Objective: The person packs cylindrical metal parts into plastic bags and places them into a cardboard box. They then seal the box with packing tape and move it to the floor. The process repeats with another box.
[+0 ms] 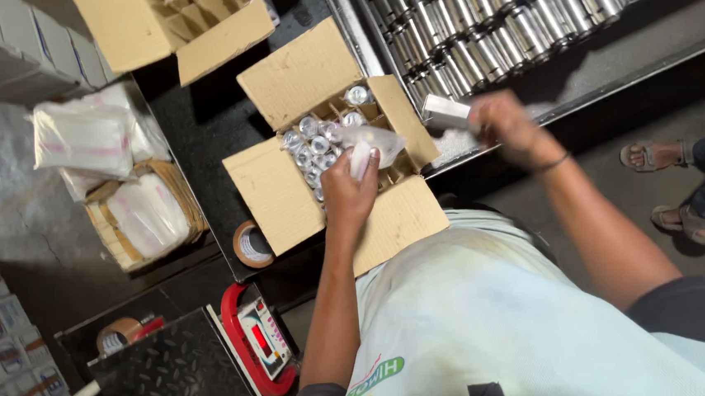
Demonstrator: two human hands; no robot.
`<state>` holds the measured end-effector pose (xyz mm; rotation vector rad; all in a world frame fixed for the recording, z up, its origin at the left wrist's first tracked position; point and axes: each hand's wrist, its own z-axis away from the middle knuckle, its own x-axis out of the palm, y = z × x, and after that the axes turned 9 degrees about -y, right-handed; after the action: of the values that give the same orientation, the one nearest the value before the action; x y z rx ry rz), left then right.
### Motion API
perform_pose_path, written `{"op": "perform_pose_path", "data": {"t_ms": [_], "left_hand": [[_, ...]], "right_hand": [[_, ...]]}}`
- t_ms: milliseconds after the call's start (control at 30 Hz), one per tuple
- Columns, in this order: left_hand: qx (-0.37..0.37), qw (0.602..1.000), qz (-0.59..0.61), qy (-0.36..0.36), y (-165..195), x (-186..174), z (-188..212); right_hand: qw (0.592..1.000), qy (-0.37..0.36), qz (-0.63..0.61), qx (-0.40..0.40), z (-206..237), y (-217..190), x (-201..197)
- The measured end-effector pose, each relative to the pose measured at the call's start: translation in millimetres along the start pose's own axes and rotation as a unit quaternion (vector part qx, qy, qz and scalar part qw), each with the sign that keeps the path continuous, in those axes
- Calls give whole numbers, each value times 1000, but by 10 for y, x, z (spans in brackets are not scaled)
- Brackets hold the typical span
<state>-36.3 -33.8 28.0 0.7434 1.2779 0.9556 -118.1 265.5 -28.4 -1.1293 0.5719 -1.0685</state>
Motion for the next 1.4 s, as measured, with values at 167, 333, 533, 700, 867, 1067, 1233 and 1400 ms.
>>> {"op": "perform_pose_path", "data": {"t_ms": [167, 333, 533, 700, 867, 1067, 1233, 1400], "left_hand": [[174, 984, -13, -39, -195, 249, 34], [-108, 768, 630, -44, -714, 180, 42], [-144, 788, 597, 34, -1132, -44, 453], [-151, 789, 589, -95, -1151, -67, 610], [-85, 834, 545, 3, -1167, 72, 468], [-157, 807, 564, -74, -1015, 348, 120], [-126, 991, 2, -53, -555, 343, -138], [-49, 991, 75, -97, -50, 70, -67]], "right_hand": [[886, -58, 391, -241, 120, -36, 895], [988, -138, 24, 59, 35, 44, 1273], [912, 83, 223, -333, -960, 140, 1453], [922, -122, 327, -166, -1439, -27, 1638], [956, -12, 237, -173, -629, 91, 1744], [989, -42, 85, -110, -183, 6, 1258], [827, -49, 548, -115, -89, -312, 949], [994, -54, 28, -96, 141, -249, 795]]}}
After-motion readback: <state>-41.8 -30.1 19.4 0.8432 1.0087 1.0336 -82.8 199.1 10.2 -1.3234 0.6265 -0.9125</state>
